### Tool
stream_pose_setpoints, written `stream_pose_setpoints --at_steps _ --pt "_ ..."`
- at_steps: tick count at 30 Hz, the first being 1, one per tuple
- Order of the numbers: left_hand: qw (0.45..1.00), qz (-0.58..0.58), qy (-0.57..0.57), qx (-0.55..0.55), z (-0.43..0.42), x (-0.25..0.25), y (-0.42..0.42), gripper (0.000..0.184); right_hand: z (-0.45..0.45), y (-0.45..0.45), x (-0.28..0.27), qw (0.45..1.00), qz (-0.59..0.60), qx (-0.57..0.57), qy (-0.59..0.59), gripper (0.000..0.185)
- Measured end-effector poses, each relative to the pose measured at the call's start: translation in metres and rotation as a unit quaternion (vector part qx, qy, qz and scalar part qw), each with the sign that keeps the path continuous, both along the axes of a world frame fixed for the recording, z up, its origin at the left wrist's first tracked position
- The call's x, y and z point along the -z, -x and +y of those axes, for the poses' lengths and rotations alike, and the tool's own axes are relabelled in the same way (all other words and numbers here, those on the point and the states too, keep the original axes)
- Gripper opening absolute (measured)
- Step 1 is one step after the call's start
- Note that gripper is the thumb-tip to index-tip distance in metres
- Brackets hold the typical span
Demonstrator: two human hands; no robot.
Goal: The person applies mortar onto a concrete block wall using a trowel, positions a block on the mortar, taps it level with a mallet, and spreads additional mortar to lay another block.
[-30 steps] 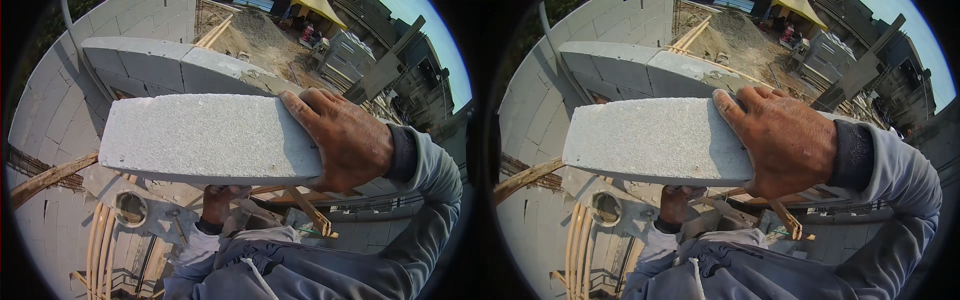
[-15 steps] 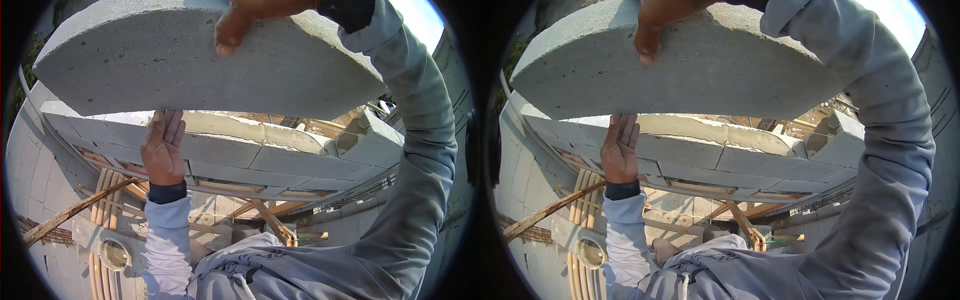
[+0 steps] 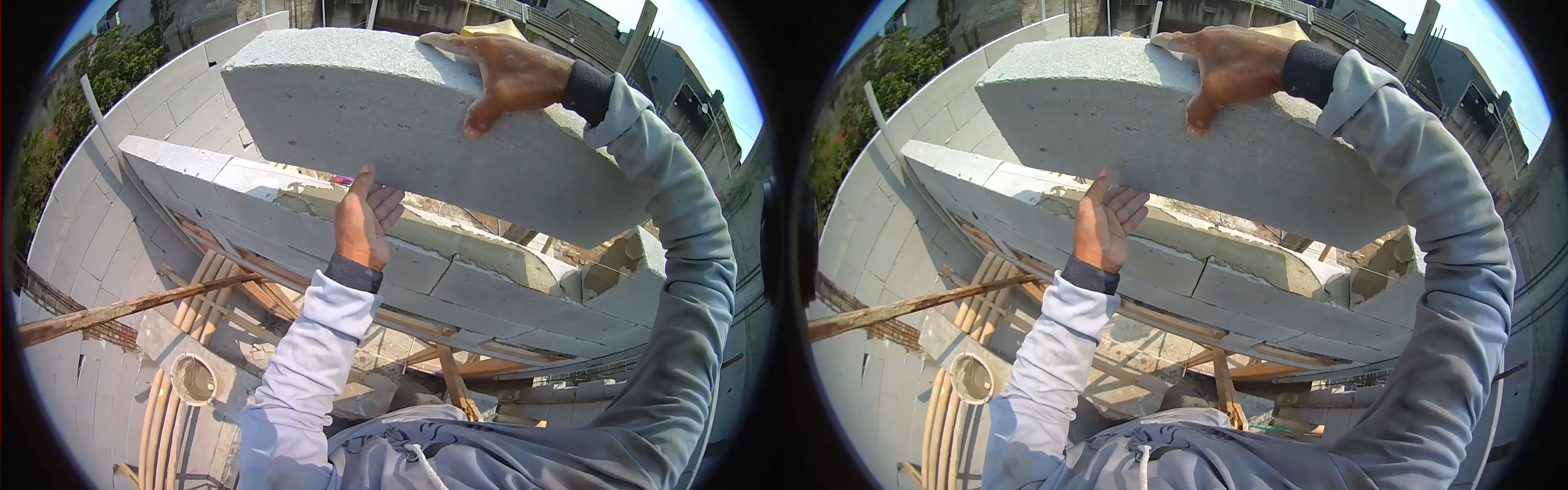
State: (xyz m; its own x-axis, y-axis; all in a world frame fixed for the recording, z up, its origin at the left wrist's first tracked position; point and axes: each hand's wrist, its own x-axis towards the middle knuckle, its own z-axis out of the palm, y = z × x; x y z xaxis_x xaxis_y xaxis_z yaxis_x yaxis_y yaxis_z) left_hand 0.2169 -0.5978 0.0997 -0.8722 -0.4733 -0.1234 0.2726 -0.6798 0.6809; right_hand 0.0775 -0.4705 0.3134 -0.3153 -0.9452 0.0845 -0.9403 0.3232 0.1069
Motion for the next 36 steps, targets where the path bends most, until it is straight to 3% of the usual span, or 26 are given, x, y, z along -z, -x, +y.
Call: stream_pose_setpoints --at_steps 2,4,8,12,15,22,24,27,30,33,36 --pt "0.998 -0.03 -0.057 0.019 -0.002 -0.001 0.004 0.072 0.008 -0.001 0.002 0.999 -0.028 0.011 -0.015 0.102" --pt "0.999 -0.028 0.006 0.031 0.0 -0.004 -0.002 0.07 0.012 0.001 0.003 0.996 -0.086 0.019 -0.005 0.103" --pt "0.99 0.014 0.135 0.04 -0.011 0.011 -0.026 0.062 0.019 0.014 0.016 0.997 -0.078 -0.014 0.01 0.105" --pt "0.975 -0.052 0.181 -0.114 -0.016 0.007 -0.082 0.052 0.017 0.016 0.03 0.985 -0.167 0.042 -0.019 0.105" --pt "0.983 -0.077 0.122 -0.113 -0.018 0.056 -0.072 0.048 0.019 0.016 0.041 0.985 -0.144 0.075 -0.053 0.107" --pt "0.988 -0.082 0.126 0.018 0.005 0.114 -0.039 0.041 0.027 0.006 0.071 0.981 -0.163 0.063 -0.084 0.109" --pt "0.969 -0.174 0.165 0.062 0.012 0.113 -0.034 0.044 0.032 0.007 0.078 0.983 -0.146 0.071 -0.091 0.11" --pt "0.982 -0.134 0.125 0.053 0.037 0.123 -0.024 0.053 0.046 0.014 0.093 0.987 -0.121 0.068 -0.077 0.111" --pt "0.965 -0.167 0.203 -0.003 0.055 0.115 -0.024 0.048 0.052 0.01 0.095 0.987 -0.115 0.072 -0.081 0.111" --pt "0.967 -0.121 0.223 -0.01 0.057 0.128 -0.018 0.062 0.053 -0.004 0.092 0.987 -0.115 0.074 -0.086 0.11" --pt "0.964 -0.139 0.226 -0.007 0.061 0.124 -0.021 0.062 0.059 -0.003 0.093 0.988 -0.126 0.057 -0.065 0.109"
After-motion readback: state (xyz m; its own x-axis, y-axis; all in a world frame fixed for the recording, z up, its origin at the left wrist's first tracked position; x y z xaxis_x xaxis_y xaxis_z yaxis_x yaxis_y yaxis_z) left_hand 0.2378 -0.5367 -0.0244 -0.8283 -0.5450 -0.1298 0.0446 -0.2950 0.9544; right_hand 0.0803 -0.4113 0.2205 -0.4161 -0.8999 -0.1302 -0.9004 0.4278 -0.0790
